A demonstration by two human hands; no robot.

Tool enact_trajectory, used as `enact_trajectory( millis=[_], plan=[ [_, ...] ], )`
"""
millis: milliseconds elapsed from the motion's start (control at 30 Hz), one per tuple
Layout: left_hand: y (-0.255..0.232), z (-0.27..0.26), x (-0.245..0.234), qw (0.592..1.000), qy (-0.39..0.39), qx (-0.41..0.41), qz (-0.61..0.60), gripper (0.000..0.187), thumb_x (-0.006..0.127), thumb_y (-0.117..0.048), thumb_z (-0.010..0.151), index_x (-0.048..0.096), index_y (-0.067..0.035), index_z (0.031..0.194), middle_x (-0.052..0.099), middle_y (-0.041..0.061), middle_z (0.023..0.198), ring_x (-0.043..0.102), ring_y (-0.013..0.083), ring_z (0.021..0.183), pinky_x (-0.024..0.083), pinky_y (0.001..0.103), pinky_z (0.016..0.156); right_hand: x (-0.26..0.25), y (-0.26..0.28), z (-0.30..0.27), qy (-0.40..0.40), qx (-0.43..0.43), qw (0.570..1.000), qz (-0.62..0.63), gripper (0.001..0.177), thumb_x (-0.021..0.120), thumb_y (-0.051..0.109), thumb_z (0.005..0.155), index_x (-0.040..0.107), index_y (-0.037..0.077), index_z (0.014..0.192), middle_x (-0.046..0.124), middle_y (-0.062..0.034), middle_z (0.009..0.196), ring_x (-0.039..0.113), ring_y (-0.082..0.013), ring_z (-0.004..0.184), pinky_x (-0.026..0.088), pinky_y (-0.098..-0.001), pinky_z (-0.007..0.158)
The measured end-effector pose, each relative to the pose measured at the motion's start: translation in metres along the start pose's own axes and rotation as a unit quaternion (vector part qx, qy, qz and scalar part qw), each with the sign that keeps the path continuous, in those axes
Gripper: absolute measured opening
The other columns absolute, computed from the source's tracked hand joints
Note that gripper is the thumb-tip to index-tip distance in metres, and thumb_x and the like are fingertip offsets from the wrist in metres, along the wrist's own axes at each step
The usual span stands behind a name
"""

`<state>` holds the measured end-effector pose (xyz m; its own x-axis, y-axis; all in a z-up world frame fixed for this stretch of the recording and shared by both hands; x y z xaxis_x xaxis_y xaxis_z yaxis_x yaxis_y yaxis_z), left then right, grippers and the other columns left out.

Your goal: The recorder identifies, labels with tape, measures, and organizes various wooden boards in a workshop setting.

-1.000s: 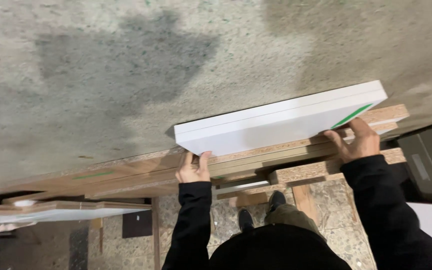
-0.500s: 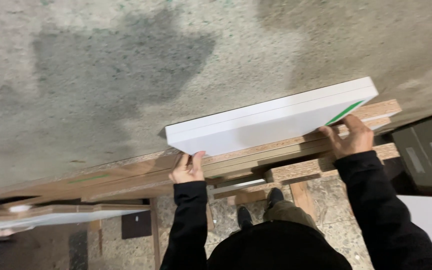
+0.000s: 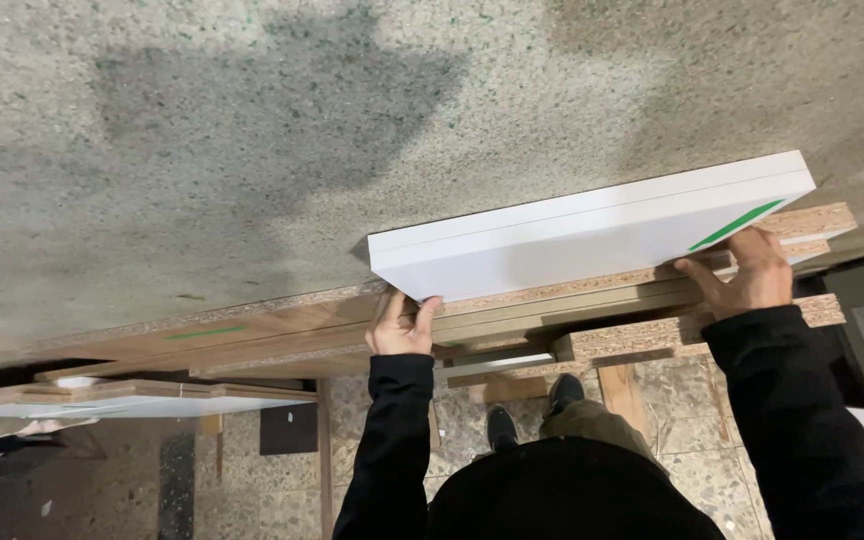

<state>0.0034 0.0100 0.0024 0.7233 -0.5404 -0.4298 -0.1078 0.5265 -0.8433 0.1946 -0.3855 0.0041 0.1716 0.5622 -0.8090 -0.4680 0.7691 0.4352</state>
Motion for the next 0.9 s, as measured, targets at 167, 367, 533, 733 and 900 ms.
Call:
enact_trajectory(
  millis=[167, 367, 533, 733, 900],
  plan=[
    [0.009, -0.005, 0.007, 0.994, -0.025, 0.074, 0.074, 0.057, 0.091, -0.021, 0.077, 0.069, -0.002, 0.126, 0.073, 0.011, 0.116, 0.073, 0.0274, 0.103, 0.060, 0.039, 0.086, 0.003, 0.004, 0.000, 0.016, 0.013, 1.000, -0.013, 0.039, 0.089, 0.021, 0.084, 0.073, 0.007, 0.117, 0.071, -0.0123, 0.106, 0.066, -0.0304, 0.102, 0.055, -0.0436, 0.091],
    [0.021, -0.007, 0.018, 0.992, 0.005, -0.072, 0.103, 0.050, 0.091, -0.025, 0.075, 0.075, -0.004, 0.117, 0.069, 0.012, 0.113, 0.073, 0.0280, 0.095, 0.061, 0.038, 0.081, 0.010, -0.004, -0.004, 0.020, 0.024, 0.999, -0.017, 0.039, 0.089, 0.022, 0.084, 0.076, 0.009, 0.118, 0.066, -0.0106, 0.103, 0.064, -0.0281, 0.100, 0.055, -0.0424, 0.089],
    [0.016, -0.010, 0.021, 0.993, -0.013, -0.057, 0.104, 0.046, 0.088, -0.023, 0.076, 0.076, -0.003, 0.115, 0.070, 0.013, 0.116, 0.072, 0.0287, 0.101, 0.060, 0.039, 0.085, 0.014, -0.004, -0.002, 0.021, 0.040, 0.998, -0.043, 0.037, 0.089, 0.022, 0.084, 0.077, 0.010, 0.117, 0.066, -0.0106, 0.105, 0.064, -0.0287, 0.102, 0.055, -0.0420, 0.090],
    [0.020, -0.010, 0.024, 0.990, -0.035, -0.010, 0.136, 0.049, 0.090, -0.025, 0.075, 0.075, 0.000, 0.114, 0.069, 0.017, 0.119, 0.069, 0.0359, 0.106, 0.058, 0.043, 0.088, 0.011, 0.002, -0.001, 0.028, 0.037, 0.998, -0.038, 0.038, 0.087, 0.020, 0.085, 0.076, 0.011, 0.121, 0.068, -0.0104, 0.111, 0.066, -0.0279, 0.105, 0.056, -0.0414, 0.092],
    [0.020, -0.009, 0.025, 0.989, -0.025, -0.027, 0.144, 0.054, 0.090, -0.029, 0.073, 0.072, 0.000, 0.116, 0.068, 0.018, 0.121, 0.069, 0.0365, 0.106, 0.058, 0.043, 0.087, 0.010, -0.002, 0.000, 0.022, 0.022, 0.999, -0.042, 0.038, 0.086, 0.021, 0.088, 0.076, 0.011, 0.123, 0.069, -0.0107, 0.109, 0.068, -0.0273, 0.097, 0.058, -0.0408, 0.084]
  ],
)
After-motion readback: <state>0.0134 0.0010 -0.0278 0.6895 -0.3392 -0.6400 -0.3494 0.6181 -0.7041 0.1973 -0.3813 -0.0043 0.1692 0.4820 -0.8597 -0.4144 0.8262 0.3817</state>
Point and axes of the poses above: each hand's wrist, its own z-axis towards the middle knuckle, its own x-axis out of the palm, y = z × x, the point moved 1 cm from there along z, towards the middle knuckle
